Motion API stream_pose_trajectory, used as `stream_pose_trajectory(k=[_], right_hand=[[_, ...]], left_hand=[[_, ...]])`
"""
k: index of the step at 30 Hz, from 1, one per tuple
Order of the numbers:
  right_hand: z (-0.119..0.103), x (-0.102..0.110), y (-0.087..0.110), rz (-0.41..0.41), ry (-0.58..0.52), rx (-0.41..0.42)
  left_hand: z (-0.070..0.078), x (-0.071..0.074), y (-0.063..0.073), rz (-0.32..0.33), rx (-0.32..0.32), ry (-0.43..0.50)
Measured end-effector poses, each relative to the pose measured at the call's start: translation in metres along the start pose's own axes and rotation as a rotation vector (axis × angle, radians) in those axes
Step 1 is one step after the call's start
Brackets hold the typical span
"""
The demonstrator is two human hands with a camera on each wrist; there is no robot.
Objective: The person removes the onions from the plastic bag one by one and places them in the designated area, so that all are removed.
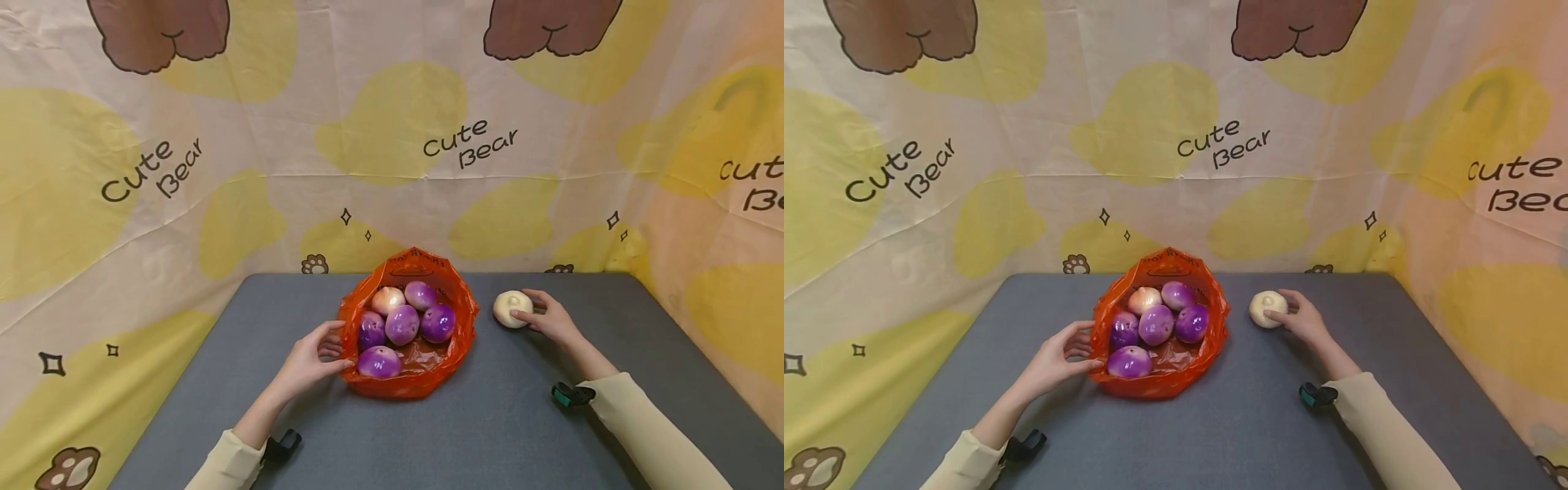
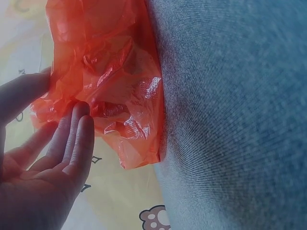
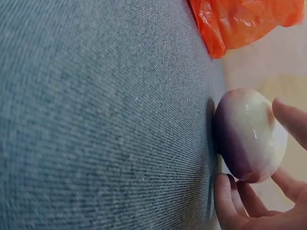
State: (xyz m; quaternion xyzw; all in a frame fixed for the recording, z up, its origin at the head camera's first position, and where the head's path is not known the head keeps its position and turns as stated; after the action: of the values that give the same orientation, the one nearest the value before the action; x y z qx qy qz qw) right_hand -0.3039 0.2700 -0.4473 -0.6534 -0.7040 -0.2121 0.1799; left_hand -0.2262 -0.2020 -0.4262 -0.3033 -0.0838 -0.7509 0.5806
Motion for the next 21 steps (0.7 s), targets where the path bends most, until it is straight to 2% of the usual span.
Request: stream_pose_trajectory(k=[8,12,17,21], right_hand=[[-0.002,0.003,0.003,-0.011,-0.008,-0.019],[-0.004,0.006,0.006,0.004,-0.010,-0.024],[-0.014,0.013,0.017,0.065,0.064,-0.014],[-0.029,0.022,0.024,0.124,0.133,0.022]], left_hand=[[0.000,-0.001,-0.002,0.002,0.002,-0.005],[0.006,-0.001,-0.002,0.002,0.011,-0.008],[0.022,0.001,0.002,-0.005,0.000,0.004],[0.016,0.002,0.001,-0.001,0.003,-0.008]])
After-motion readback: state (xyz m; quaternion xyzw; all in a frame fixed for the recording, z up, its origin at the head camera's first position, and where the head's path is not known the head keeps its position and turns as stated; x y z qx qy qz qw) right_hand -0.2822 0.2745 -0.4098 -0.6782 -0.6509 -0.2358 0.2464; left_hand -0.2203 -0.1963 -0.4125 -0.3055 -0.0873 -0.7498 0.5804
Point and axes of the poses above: each hand's wrist, its own y-axis away from the middle knuckle, its own x-axis out of the back of the hand, z = x × y, the point moved 1 cm from there along -y, towards the middle knuckle, and after that the axes turned 1 degree about -x, right-handed, at the moved point
